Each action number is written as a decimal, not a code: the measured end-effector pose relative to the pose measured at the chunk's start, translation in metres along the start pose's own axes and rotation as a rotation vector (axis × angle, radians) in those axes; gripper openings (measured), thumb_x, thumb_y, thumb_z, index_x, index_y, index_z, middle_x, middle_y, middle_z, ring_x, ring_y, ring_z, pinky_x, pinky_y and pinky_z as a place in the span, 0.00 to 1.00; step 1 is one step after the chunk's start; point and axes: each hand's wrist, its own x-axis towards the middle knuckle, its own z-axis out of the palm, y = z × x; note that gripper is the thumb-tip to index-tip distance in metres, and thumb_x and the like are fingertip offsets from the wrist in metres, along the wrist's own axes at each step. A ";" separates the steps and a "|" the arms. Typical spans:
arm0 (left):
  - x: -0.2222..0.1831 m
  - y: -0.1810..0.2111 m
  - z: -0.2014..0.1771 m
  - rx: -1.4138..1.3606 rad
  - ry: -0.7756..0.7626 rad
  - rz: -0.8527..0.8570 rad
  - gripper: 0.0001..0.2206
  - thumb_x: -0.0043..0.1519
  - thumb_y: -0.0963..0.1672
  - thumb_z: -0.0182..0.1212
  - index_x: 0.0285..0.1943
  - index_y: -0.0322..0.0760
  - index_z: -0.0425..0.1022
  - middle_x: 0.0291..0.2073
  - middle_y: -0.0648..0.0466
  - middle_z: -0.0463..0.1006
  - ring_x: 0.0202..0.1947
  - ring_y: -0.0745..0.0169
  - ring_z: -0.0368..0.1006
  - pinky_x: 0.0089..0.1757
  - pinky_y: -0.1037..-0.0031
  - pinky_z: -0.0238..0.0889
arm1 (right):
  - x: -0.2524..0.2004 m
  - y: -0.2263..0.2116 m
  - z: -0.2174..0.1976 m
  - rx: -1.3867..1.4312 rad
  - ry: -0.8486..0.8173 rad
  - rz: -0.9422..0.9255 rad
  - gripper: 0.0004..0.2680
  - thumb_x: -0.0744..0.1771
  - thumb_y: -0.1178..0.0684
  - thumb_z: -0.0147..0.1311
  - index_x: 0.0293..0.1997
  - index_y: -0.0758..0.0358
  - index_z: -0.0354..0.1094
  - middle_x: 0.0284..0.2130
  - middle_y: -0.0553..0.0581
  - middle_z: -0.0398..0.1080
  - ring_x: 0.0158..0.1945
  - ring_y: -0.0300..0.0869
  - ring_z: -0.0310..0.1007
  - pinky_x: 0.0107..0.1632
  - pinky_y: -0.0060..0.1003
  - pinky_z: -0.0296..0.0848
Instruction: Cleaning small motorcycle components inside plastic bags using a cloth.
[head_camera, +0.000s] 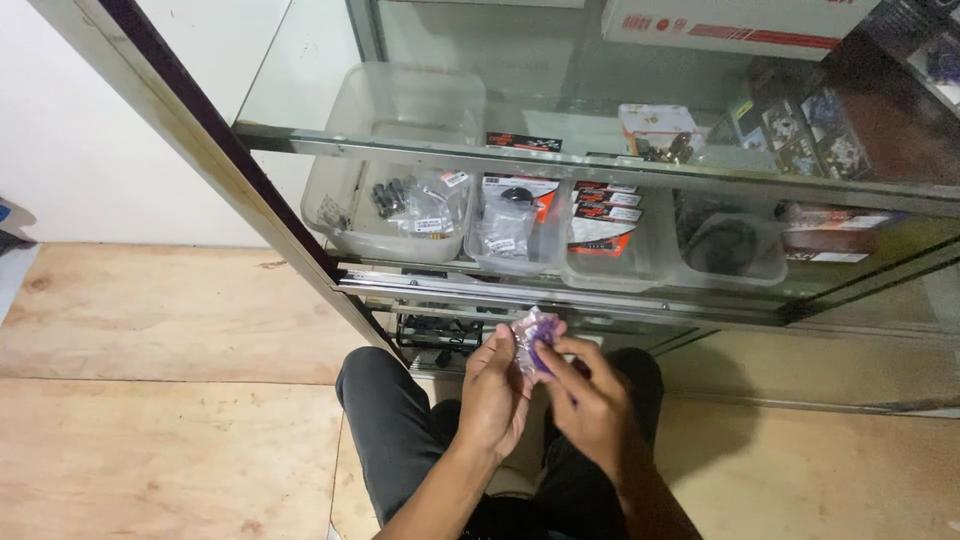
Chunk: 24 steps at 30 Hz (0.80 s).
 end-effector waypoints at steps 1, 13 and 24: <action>0.001 -0.001 -0.002 -0.001 0.000 0.000 0.20 0.73 0.45 0.43 0.59 0.17 0.69 0.48 0.36 0.79 0.39 0.60 0.75 0.42 0.76 0.73 | 0.002 0.008 -0.006 0.000 0.000 -0.001 0.13 0.60 0.65 0.63 0.47 0.59 0.78 0.47 0.57 0.73 0.24 0.34 0.64 0.21 0.23 0.66; 0.002 -0.014 -0.001 0.043 0.016 0.043 0.20 0.74 0.46 0.40 0.58 0.22 0.72 0.49 0.40 0.79 0.44 0.60 0.75 0.51 0.70 0.69 | 0.032 -0.047 -0.038 -0.013 0.033 0.058 0.10 0.56 0.62 0.70 0.37 0.62 0.80 0.30 0.52 0.77 0.23 0.35 0.69 0.24 0.28 0.65; 0.005 -0.004 -0.002 0.031 0.132 -0.019 0.21 0.72 0.46 0.40 0.60 0.18 0.68 0.52 0.34 0.79 0.50 0.51 0.77 0.55 0.64 0.71 | 0.041 -0.019 -0.028 -0.123 0.091 0.386 0.05 0.63 0.54 0.66 0.36 0.64 0.77 0.24 0.51 0.71 0.19 0.36 0.62 0.20 0.31 0.60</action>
